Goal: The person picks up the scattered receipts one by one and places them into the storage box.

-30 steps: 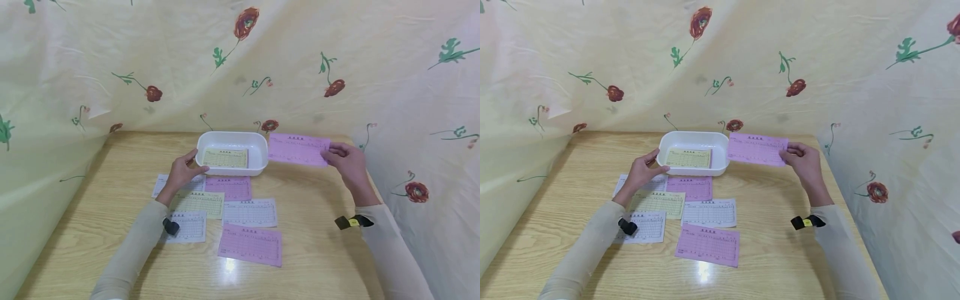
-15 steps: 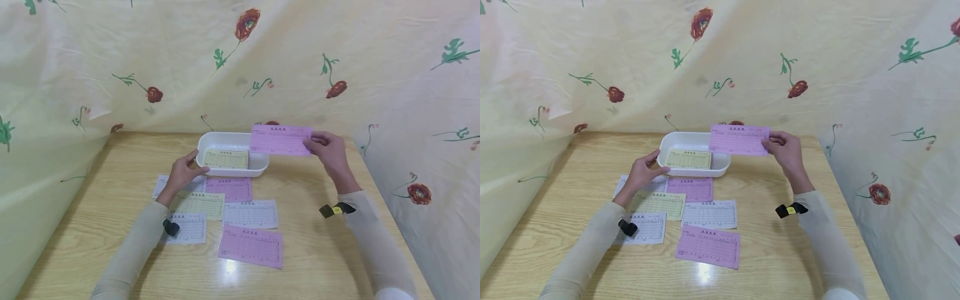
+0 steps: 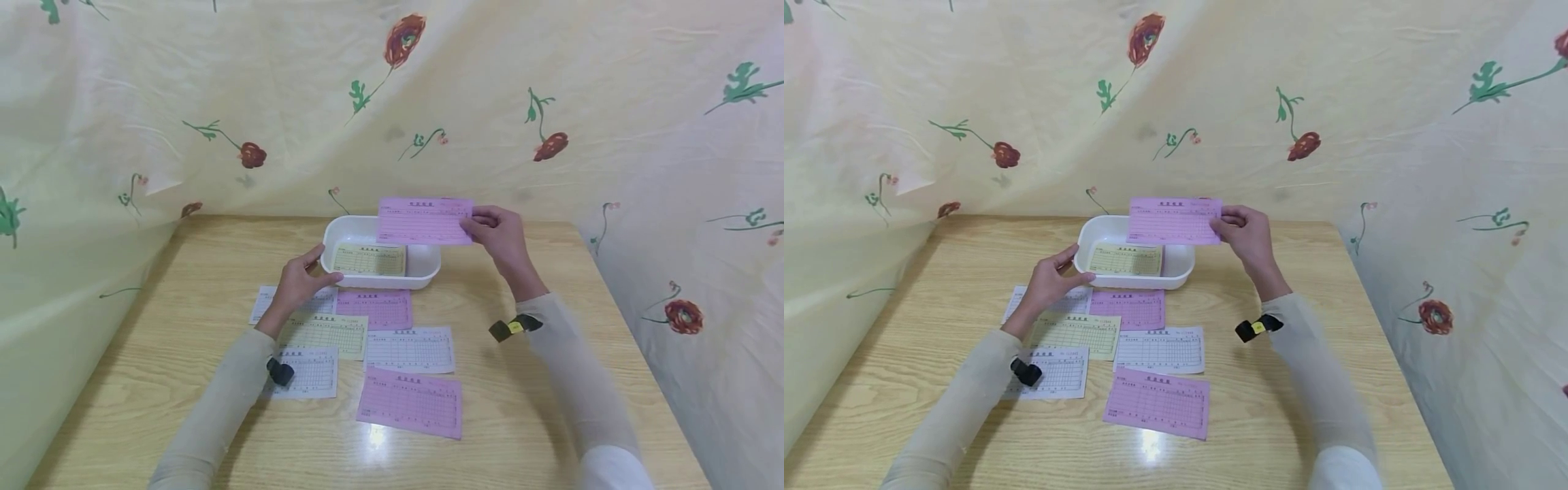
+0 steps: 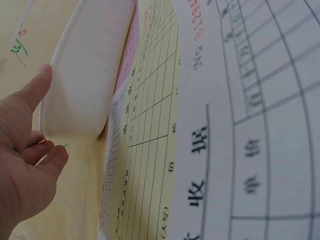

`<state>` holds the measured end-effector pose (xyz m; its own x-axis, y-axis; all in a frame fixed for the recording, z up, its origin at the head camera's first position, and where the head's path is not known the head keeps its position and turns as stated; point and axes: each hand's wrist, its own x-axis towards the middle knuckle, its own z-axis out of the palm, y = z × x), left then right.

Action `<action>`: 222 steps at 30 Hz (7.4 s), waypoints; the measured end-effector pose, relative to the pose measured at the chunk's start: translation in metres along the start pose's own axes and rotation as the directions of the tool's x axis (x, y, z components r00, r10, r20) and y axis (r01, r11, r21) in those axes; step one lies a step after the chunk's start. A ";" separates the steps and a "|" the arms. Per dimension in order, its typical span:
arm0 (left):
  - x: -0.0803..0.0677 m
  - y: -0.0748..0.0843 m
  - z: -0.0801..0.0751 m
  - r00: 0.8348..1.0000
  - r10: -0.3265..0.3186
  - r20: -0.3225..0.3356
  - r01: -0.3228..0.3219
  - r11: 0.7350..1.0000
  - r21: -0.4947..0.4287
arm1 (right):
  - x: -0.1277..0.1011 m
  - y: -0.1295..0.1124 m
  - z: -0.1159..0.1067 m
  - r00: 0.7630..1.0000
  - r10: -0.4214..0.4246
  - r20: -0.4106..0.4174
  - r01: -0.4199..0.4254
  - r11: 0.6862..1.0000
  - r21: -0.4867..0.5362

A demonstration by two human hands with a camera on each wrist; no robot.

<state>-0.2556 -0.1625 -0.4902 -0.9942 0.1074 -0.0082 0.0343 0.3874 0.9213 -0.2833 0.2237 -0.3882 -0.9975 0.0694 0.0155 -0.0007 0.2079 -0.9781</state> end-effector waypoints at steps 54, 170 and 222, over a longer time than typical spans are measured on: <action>-0.002 -0.003 0.000 0.999 0.035 -0.003 -0.035 0.999 -0.011 | 0.022 0.034 0.110 0.982 0.041 0.184 0.021 0.947 -0.320; -0.003 0.000 0.001 0.999 0.038 -0.003 -0.038 0.999 -0.012 | -0.135 0.095 0.013 0.941 0.247 0.231 -0.097 0.851 -0.517; -0.003 -0.001 0.002 0.997 0.076 -0.013 -0.076 0.997 -0.004 | -0.133 0.087 -0.063 0.985 0.126 0.122 -0.048 0.862 -0.505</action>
<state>-0.2530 -0.1617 -0.4919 -0.9900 0.1244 0.0667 0.1091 0.3742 0.9209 -0.1466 0.2942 -0.4626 -0.9908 -0.0240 -0.1335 0.0833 0.6687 -0.7388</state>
